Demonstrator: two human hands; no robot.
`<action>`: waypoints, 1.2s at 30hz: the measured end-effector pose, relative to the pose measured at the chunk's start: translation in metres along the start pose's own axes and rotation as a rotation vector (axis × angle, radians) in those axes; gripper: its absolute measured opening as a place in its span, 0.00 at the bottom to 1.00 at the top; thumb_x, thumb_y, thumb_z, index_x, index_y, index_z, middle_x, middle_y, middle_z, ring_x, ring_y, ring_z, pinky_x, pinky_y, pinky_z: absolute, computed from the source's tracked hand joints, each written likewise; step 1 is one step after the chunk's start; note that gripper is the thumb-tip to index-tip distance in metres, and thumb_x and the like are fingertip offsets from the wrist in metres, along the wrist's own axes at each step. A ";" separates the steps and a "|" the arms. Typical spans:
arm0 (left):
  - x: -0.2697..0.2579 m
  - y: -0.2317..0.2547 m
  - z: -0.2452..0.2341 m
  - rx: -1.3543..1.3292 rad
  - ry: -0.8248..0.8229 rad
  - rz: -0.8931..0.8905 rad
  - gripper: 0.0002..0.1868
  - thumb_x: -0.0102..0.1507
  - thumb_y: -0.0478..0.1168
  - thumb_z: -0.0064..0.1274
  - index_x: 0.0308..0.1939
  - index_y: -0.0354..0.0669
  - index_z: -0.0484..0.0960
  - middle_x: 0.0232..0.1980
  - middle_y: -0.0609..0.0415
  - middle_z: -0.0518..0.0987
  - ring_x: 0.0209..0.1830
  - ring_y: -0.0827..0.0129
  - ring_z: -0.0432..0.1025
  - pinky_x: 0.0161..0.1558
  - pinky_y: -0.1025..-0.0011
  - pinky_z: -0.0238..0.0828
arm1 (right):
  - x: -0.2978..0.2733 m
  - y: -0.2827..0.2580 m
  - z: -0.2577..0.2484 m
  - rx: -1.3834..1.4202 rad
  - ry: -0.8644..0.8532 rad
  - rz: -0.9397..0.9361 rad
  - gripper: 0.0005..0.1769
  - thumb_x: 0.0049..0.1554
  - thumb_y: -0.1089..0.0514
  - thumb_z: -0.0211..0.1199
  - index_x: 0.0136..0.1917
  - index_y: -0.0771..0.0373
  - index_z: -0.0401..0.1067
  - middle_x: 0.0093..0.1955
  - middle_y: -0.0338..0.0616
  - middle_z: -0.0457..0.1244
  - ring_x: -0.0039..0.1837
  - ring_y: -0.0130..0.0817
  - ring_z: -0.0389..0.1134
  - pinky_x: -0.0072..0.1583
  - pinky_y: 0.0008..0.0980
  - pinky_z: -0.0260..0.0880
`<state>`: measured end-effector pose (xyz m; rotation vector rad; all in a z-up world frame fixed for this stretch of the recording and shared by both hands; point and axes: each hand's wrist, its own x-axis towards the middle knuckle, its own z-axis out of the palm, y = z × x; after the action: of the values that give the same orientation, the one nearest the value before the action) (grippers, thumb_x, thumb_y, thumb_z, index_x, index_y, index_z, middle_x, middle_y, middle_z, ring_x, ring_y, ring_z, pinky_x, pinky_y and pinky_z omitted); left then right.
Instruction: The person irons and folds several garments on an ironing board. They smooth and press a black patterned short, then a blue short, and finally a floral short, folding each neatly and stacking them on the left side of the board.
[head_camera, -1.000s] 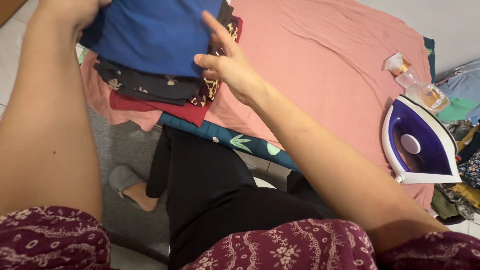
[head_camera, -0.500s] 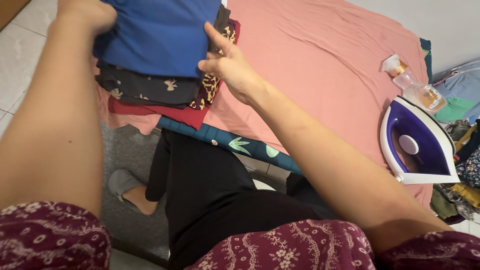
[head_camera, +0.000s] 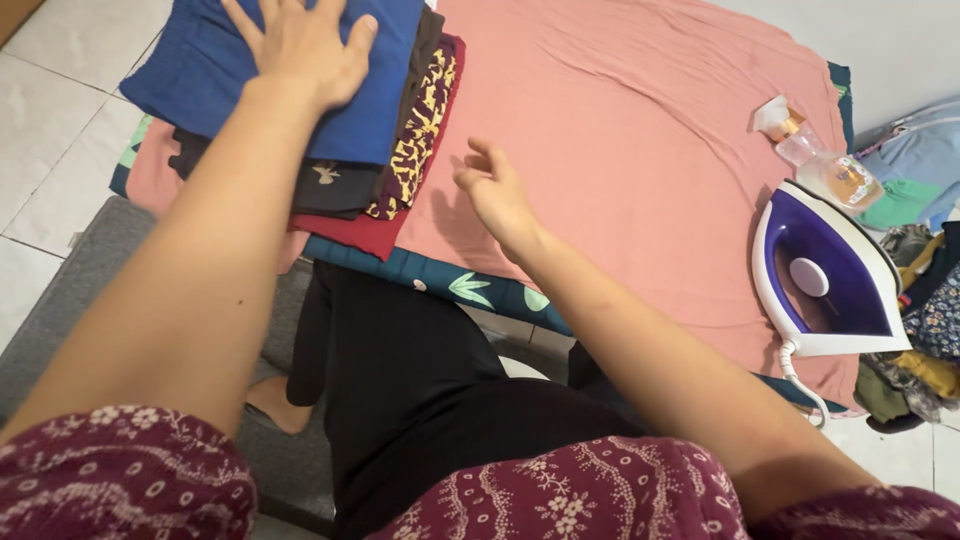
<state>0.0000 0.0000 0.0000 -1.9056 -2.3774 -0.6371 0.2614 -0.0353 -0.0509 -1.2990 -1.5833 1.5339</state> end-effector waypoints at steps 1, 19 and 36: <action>-0.004 0.004 0.000 -0.008 -0.045 -0.031 0.31 0.71 0.63 0.39 0.73 0.55 0.69 0.74 0.30 0.61 0.78 0.37 0.44 0.68 0.26 0.19 | 0.000 0.005 -0.002 -0.028 0.013 -0.003 0.34 0.58 0.57 0.56 0.77 0.60 0.57 0.75 0.54 0.58 0.74 0.42 0.60 0.70 0.40 0.60; -0.012 0.016 0.011 -0.003 -0.119 -0.076 0.38 0.67 0.68 0.38 0.79 0.66 0.59 0.83 0.36 0.41 0.83 0.43 0.33 0.72 0.31 0.14 | -0.015 0.044 -0.037 0.006 0.010 0.062 0.24 0.60 0.62 0.55 0.69 0.65 0.65 0.69 0.44 0.66 0.68 0.33 0.65 0.69 0.32 0.63; -0.082 0.166 0.050 0.183 -0.295 0.319 0.39 0.60 0.58 0.52 0.74 0.55 0.64 0.83 0.47 0.46 0.84 0.56 0.32 0.74 0.37 0.17 | -0.049 0.096 -0.087 -0.124 0.069 -0.105 0.19 0.57 0.67 0.58 0.63 0.65 0.70 0.64 0.47 0.67 0.65 0.35 0.69 0.65 0.32 0.71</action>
<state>0.1881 -0.0323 -0.0196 -2.3536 -2.1072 -0.1207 0.3816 -0.0577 -0.1170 -1.2990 -1.6975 1.3321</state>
